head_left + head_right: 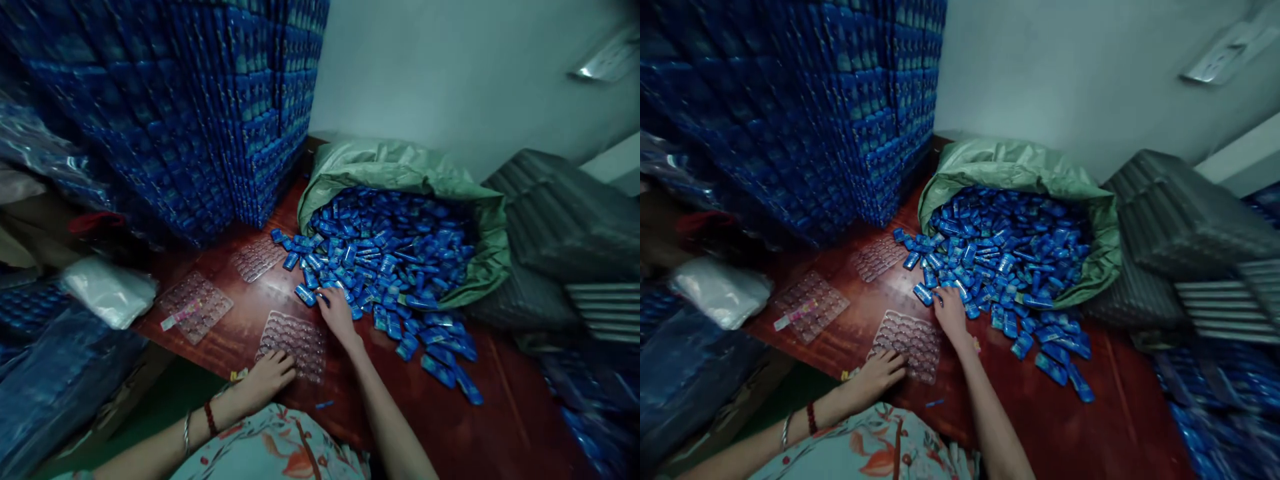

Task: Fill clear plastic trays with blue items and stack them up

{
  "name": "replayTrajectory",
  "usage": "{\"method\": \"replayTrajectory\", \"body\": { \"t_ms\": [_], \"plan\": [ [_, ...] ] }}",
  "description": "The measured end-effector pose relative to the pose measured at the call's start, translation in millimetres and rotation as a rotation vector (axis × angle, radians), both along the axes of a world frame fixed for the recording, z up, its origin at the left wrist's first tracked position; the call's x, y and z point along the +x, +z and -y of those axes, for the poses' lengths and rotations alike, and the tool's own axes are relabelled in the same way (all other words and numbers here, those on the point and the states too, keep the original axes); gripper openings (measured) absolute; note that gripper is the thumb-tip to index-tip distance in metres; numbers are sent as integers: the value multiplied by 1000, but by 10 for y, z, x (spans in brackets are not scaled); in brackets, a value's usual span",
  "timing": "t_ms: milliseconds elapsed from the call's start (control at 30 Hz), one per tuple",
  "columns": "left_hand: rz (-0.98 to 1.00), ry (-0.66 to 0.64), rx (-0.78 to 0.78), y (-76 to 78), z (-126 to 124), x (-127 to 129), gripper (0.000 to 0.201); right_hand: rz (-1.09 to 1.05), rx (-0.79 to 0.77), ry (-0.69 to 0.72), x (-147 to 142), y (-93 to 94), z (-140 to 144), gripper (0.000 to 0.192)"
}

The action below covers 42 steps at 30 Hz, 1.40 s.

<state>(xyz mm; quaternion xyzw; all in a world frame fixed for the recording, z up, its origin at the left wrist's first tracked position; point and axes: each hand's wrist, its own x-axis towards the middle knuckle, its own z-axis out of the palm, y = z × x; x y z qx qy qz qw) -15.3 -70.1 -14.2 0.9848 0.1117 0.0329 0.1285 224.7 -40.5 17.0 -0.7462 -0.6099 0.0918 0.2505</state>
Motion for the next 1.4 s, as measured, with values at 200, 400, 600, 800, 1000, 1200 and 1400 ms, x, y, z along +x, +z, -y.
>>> {"method": "replayTrajectory", "body": {
  "t_ms": [200,400,600,800,1000,1200,1400],
  "plan": [
    [218,123,-76,125,-516,148,17,347,-216,79,-284,19,-181,25],
    [177,692,-24,304,-1510,764,28,67,-35,21,-157,-57,62,35],
    [52,758,-17,308,-2040,1374,39,-564,146,-266,34,-56,597,36],
    [31,698,-93,358,-2153,1325,62,-673,125,-367,-44,-43,1154,40],
    [239,589,-325,455,-1908,770,41,-520,144,-347,-195,-10,1030,28],
    [648,664,-979,352,-1236,380,29,-365,118,-63,-203,7,692,24],
    [692,651,-893,124,-893,503,21,-176,-16,98,-226,38,671,30]
  ]
}}
